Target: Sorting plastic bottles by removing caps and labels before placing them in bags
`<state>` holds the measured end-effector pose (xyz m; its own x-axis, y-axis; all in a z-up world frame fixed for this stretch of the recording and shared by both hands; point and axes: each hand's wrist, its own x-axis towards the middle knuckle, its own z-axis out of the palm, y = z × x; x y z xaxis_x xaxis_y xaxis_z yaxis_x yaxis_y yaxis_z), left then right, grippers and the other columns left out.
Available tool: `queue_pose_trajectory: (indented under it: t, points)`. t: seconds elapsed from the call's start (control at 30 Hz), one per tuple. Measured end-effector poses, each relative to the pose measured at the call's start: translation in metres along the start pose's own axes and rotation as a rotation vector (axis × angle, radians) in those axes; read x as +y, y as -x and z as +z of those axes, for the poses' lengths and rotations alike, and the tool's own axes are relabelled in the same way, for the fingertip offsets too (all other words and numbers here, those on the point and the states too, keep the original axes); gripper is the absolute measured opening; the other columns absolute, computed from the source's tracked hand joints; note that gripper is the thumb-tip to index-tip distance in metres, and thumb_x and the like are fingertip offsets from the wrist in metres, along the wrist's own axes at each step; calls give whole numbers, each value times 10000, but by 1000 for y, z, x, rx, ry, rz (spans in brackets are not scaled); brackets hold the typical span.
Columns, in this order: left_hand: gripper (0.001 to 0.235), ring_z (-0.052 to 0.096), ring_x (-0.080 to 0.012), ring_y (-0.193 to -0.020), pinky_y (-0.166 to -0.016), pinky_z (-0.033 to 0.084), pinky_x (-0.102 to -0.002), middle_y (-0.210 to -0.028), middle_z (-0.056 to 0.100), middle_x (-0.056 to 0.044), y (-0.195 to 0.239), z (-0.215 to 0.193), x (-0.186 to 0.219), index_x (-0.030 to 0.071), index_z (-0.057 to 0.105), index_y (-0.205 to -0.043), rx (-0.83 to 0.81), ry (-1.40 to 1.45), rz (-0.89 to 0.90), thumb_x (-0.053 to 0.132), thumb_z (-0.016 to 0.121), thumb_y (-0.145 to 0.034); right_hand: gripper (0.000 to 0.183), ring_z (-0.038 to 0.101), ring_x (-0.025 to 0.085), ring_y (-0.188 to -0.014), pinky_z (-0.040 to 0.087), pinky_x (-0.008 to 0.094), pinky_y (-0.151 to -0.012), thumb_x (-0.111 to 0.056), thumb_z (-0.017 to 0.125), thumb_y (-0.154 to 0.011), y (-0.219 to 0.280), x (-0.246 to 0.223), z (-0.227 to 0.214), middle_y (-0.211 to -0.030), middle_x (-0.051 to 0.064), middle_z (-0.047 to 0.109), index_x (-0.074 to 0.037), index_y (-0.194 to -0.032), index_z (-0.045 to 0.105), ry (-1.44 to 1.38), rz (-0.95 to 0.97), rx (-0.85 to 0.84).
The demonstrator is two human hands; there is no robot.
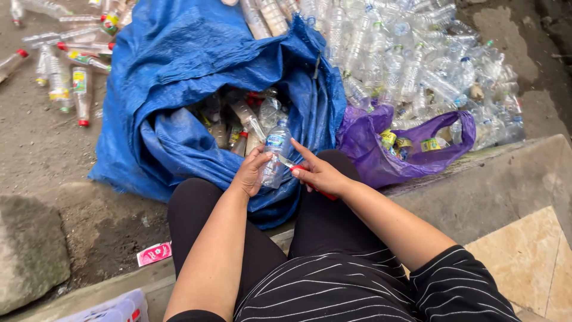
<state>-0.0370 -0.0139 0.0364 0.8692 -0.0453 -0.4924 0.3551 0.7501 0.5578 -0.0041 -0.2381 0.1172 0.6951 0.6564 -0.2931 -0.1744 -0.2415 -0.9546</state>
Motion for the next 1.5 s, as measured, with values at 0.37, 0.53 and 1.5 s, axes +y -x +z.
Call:
queue_pose_trajectory:
  t: [0.37, 0.53, 1.5]
  points:
    - [220, 746, -282, -796, -683, 634, -418, -885, 747, -140, 17, 5, 19, 88, 669, -1010, -60, -12, -192, 94, 785, -823, 724, 691, 191, -511, 547, 253, -428, -243, 694, -949, 3, -30, -15, -731, 110, 675, -301, -1588, 361, 295, 40, -71]
    - [239, 744, -273, -775, -663, 633, -421, -859, 741, -134, 24, 11, 27, 87, 670, -1005, -79, -41, -217, 87, 799, -804, 731, 688, 189, -515, 551, 253, -451, -255, 695, -945, 6, -47, -17, -755, 109, 689, -314, -1590, 355, 361, 62, -103]
    - [866, 690, -273, -981, -915, 538, -420, -1103, 699, -59, 28, 15, 27, 193, 595, -1334, -145, -1336, 687, 280, 921, -536, 402, 576, 195, -364, 392, 237, -257, -218, 527, -1042, -14, -23, -97, -579, 76, 509, -285, -1435, 580, 54, 135, 408]
